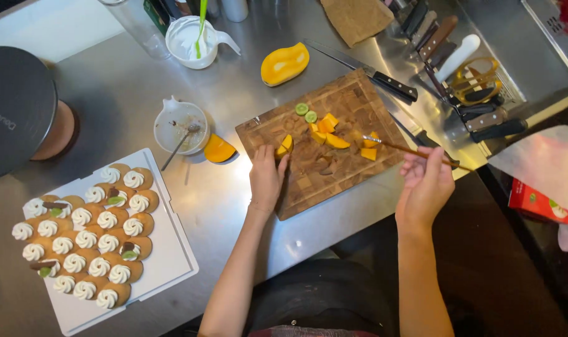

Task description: Preparing mango pieces and chocolates to decorate a heart-shaped arrangement of cupcakes, and applying a glaze to the fruit.

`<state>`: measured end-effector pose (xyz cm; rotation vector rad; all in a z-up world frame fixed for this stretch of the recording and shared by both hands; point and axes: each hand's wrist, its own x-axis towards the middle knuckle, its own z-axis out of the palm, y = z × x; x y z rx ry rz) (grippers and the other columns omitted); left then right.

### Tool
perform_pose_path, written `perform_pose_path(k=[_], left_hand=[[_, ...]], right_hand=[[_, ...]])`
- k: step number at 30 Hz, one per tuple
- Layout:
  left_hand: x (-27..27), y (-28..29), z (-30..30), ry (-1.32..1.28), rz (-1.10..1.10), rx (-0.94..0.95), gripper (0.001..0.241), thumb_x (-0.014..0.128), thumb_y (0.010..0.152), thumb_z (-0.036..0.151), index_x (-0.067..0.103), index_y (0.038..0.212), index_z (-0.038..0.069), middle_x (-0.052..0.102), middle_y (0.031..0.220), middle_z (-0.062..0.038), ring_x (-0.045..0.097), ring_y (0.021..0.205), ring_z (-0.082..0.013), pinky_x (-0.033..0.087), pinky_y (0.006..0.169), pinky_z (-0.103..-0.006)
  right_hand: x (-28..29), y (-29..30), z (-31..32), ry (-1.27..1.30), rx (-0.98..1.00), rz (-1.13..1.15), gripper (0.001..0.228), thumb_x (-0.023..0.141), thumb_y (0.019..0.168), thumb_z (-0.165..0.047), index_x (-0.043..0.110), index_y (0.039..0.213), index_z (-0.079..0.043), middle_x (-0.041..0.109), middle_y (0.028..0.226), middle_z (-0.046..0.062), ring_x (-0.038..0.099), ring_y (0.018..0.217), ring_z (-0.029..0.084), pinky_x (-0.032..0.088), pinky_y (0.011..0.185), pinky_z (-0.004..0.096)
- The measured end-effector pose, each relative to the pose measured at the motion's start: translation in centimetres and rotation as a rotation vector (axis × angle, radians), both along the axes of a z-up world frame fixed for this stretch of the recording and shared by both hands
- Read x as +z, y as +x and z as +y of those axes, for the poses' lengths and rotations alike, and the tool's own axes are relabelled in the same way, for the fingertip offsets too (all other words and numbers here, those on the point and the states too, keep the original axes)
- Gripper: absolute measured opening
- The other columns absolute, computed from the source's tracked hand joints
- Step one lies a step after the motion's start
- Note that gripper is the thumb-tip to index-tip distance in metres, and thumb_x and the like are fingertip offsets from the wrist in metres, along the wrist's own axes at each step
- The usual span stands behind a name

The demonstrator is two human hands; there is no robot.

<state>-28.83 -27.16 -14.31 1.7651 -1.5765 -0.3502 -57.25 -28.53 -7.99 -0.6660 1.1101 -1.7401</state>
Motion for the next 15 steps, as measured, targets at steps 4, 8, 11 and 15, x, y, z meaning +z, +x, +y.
perform_pose_path(k=[4,8,11,15], left_hand=[[0.6,-2.7,1.7,-0.043,-0.050,0.050,0.035,0.076,0.091,0.017,0.063,0.119,0.000,0.064,0.110,-0.016,0.062,0.101,-0.0344,0.054,0.083,-0.0428],[0.3,-5.0,3.9,-0.069,-0.016,-0.018,0.034,0.078,0.090,0.018,0.065,0.119,0.004,0.067,0.107,-0.012,0.065,0.099,-0.0305,0.055,0.084,-0.0398],[0.0,-5.4,3.9,-0.072,0.087,-0.049,0.032,0.077,0.093,0.016,0.066,0.121,0.005,0.068,0.109,-0.012,0.066,0.102,-0.0292,0.055,0.088,-0.0381],[1.1,-2.7,1.7,-0.057,0.122,-0.177,0.036,0.075,0.094,0.011,0.063,0.127,0.003,0.067,0.118,-0.014,0.062,0.113,-0.0321,0.053,0.097,-0.0407]], right_hand=[[-1.4,-1.1,0.4,0.040,0.017,0.014,0.033,0.054,0.114,-0.030,0.059,0.110,0.002,0.064,0.089,0.010,0.058,0.078,0.015,0.048,0.073,0.028],[-2.1,-0.5,0.1,0.043,0.095,-0.005,0.032,0.054,0.114,-0.029,0.058,0.109,0.002,0.064,0.090,0.011,0.058,0.078,0.015,0.048,0.072,0.029],[-2.7,-1.1,-0.7,0.084,0.113,-0.012,0.032,0.053,0.114,-0.030,0.058,0.109,0.001,0.064,0.089,0.011,0.058,0.076,0.015,0.047,0.070,0.029],[-2.7,-2.4,-1.0,0.058,0.121,0.033,0.034,0.051,0.115,-0.031,0.057,0.111,0.002,0.064,0.090,0.011,0.058,0.077,0.015,0.048,0.071,0.029]])
